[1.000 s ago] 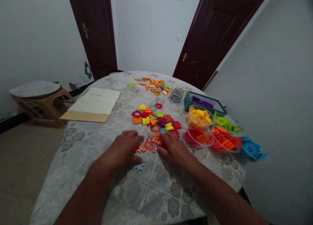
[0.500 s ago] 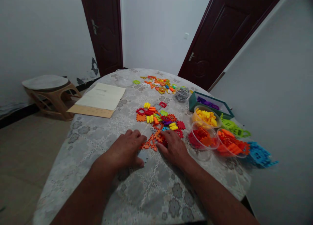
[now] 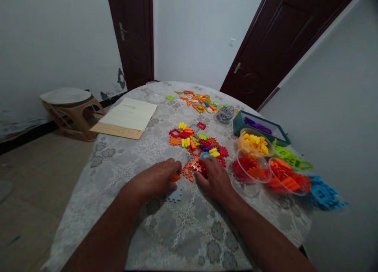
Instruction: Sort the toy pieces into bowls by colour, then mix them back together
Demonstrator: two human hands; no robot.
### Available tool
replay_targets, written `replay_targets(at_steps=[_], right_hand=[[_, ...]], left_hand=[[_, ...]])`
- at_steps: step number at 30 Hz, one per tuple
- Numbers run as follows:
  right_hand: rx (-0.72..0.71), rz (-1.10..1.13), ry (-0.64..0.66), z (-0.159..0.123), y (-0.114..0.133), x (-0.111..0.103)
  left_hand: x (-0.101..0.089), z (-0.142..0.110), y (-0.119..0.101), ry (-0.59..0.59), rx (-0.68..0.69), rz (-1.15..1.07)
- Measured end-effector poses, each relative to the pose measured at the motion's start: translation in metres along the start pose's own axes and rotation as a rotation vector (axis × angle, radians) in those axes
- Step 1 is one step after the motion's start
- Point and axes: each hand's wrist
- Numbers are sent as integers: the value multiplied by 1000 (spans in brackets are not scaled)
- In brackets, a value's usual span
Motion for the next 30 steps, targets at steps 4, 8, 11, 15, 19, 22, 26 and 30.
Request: replay_targets(at_steps=[4,8,11,15,19,22,26,30], right_hand=[[-10,-57,-100,-3,5,2],[-111,-80,-125,-11,18,5],[-227,-78,-54,-19,28,8],[-380,-95,148,-26,42,10],[-421,-87,295,-28,54,12],[-389,-90,279,-26,57,14],[-395,-91,245,-25,55,15],[-397,-85,264,-25,52,14]], left_hand=[[-2,1,5,-35,12,-11],[-6,2,8,-96,-16,-47],[-7,4,10,-187,-39,-82],[-9,7,13,-310,-98,-162],[-8,11,13,-361,-54,-222],[-3,17,10,-346,35,-198],[4,24,1,-247,41,-75],[4,27,-7,-166,3,63]])
Point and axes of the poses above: each hand's wrist, its own z-axis towards the middle knuckle, its own x-axis out of the palm, y = z × x, and after that the axes turned 13 degrees about y, right-handed
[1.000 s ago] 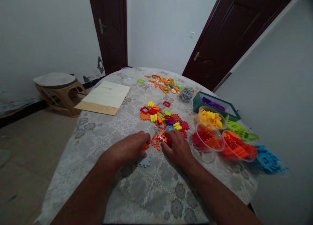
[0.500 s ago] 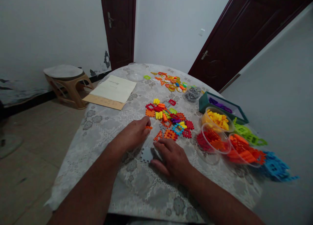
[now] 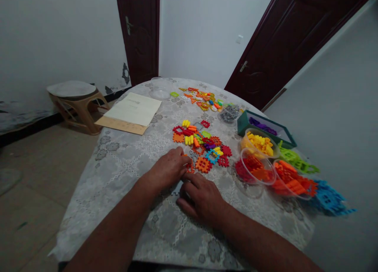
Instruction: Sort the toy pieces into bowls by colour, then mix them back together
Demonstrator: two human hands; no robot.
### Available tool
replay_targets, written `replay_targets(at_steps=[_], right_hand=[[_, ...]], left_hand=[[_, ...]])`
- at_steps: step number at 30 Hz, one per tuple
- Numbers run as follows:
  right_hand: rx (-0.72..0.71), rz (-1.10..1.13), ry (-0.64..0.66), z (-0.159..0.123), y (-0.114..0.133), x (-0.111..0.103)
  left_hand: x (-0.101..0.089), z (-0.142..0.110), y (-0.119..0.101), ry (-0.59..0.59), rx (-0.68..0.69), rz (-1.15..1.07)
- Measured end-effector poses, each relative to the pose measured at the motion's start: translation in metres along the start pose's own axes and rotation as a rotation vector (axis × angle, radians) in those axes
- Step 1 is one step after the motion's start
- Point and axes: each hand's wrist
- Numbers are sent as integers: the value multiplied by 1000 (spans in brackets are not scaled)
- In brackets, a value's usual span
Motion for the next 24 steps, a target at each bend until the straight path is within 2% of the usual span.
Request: replay_targets(at_steps=[9,13,17,24], right_hand=[[35,30,171,-10,-3,-18],[73,27,187,-15,-2,-25],[49,23,135,-15,-6,-23],[59,2,-106,-10,-34,-8]], left_hand=[[1,3,0,47,1,68],[1,5,-1,33,23,140],[-2,8,-4,54,39,180],[3,21,0,-26,6,282]])
Point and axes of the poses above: each hand's wrist, its own z-axis towards the middle knuckle, its own x-axis out of the palm, y = z × x, and after that the axes turned 13 degrees about y, right-handed
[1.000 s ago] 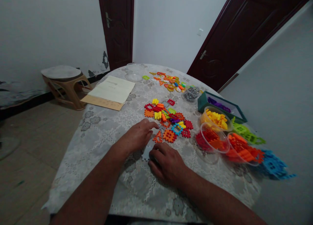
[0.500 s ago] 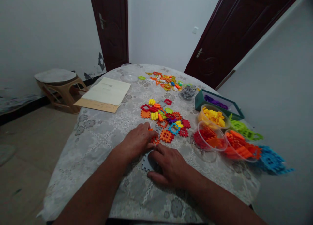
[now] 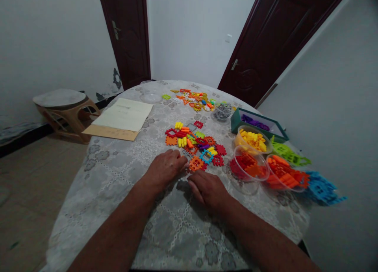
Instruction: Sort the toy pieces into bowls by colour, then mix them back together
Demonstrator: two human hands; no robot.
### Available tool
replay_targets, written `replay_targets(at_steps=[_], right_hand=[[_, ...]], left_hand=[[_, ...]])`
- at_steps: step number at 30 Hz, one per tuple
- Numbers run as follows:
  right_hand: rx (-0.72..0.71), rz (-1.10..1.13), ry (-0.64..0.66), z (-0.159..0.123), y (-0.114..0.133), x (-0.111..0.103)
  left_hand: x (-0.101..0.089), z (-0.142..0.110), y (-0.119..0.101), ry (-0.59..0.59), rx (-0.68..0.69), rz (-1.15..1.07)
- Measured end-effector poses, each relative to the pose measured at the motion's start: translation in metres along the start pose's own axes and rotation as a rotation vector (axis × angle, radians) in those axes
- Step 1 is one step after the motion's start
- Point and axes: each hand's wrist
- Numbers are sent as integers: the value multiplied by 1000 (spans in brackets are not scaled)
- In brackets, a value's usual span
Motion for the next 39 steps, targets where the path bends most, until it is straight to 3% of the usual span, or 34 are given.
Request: replay_targets(at_steps=[6,11,16,23,26,29,31,35,39], right_hand=[[173,317,-179,2,-14,1],[406,710,-247,7,-19,-3],[443,909,-216,12,-14,-6],[454,989,-212,17,2,-2],[456,905,-259,16,-2,-4],[390,558,-402,13,-12,-8],[354,297,-419,10,-18,-10],[441,-32,-212,8,-23,-10],[492,-113,-45,11,-19,-13]], left_hand=[[6,4,4,-155,-38,-61],[3,2,-1,-279,-4,-471],[0,2,-10,-228,-87,-902],[0,-4,-22,-157,28,-1294],[-1,-5,-21,-167,20,-1309],[-4,-3,-15,-276,-95,-1364],[-5,-1,-12,-324,-171,-1546],[-6,2,-10,-392,-185,-1959],[-5,4,-10,-408,-227,-2085]])
Point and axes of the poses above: each hand's wrist, its own z-axis towards the middle knuckle, its own x-axis out of the palm, y = z × x, and after that the axes turned 13 degrees about y, right-handed
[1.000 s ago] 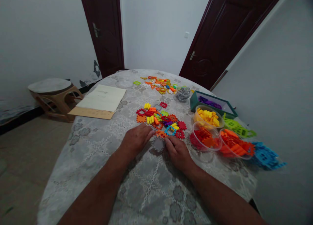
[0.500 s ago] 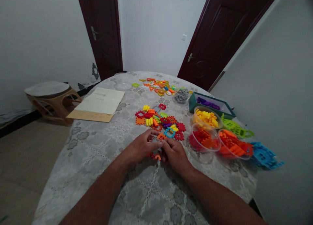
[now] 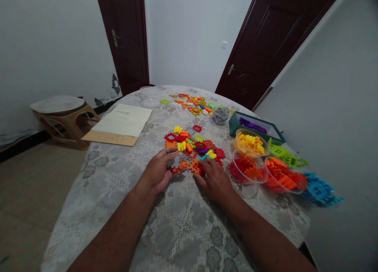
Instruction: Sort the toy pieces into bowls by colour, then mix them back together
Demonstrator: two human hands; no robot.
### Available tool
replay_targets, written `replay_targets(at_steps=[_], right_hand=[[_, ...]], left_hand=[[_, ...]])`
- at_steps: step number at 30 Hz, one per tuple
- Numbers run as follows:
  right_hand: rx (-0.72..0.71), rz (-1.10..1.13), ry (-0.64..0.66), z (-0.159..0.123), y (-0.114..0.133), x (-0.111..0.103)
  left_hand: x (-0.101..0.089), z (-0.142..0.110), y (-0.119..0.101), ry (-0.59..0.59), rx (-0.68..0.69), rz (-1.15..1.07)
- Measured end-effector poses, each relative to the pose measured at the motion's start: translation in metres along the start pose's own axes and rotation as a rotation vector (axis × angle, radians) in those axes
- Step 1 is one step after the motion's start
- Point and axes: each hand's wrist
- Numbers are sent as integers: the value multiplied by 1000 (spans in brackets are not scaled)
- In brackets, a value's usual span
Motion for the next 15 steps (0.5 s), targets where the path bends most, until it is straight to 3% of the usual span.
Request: replay_targets(at_steps=[6,15], right_hand=[[13,11,24,0,0,-3],[-138,285,-263,-1,-6,1]], left_hand=[[-1,0,0,10,2,-41],[2,-7,2,161,-108,131]])
Point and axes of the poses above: each hand's wrist, its own z-axis towards the middle knuckle, its own x-axis out of the palm, y = z × x, and after that the axes turned 13 degrees about y, right-handed
